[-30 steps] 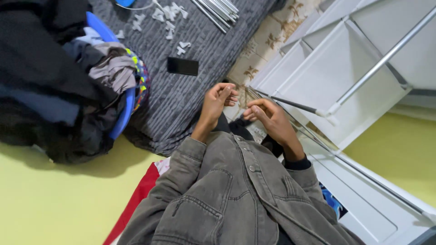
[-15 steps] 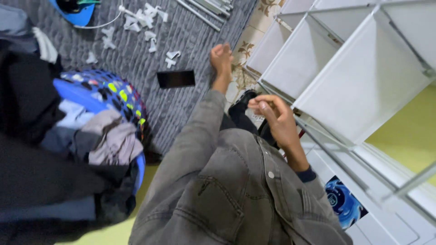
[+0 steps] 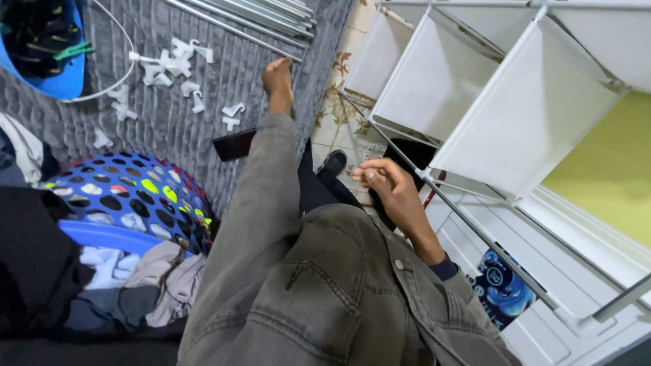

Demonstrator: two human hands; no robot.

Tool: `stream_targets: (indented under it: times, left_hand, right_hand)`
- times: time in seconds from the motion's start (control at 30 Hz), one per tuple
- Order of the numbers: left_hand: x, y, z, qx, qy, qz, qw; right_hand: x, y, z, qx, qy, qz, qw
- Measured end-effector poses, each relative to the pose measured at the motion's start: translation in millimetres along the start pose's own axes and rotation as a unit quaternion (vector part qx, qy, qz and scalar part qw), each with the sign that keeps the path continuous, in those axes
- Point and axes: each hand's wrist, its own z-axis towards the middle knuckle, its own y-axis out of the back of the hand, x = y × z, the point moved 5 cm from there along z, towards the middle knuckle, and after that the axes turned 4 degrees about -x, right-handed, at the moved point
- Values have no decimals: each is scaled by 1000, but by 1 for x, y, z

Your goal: The person assembles a modular fabric shelf rack by sliding metal poles through fabric panels and attaching plastic corner connectors to the frame by hand.

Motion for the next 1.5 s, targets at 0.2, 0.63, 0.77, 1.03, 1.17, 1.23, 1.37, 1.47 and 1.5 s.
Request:
stream_targets:
  times: [0.2,0.63,0.77,1.03,1.17,1.23,1.37,1.47,1.5]
  left_hand:
    - [-2,-1,8,-72,109,151,980]
    - [28,66,-117,156,69,-90,981]
    - [18,94,-179,219,25,-91,971]
    - [-79,130,-332,437,-97,9,894]
    - [-116,117,-407,523,-145,1,840]
    - [-134,109,-452,578,-186,-4,795]
    - [-153,88,-534,609,-290,67,735]
    - [-146,77,-573,607,-278,115,736]
    - [-142,71,-582,607,-278,132,732]
  right_hand:
    - [-5,-22,3,49,-2,-24,999]
    - [1,-11,-23,61,84,-43,994]
    - [12,-8,-54,73,163,-32,983]
    - [38,32,-150,58,292,-73,952]
    - [32,57,-204,104,327,-28,939]
    - [25,70,-227,122,341,0,932]
    - [2,100,-256,110,344,55,931]
    - [-17,128,-267,71,376,102,918]
    - [-23,139,-269,58,392,119,910]
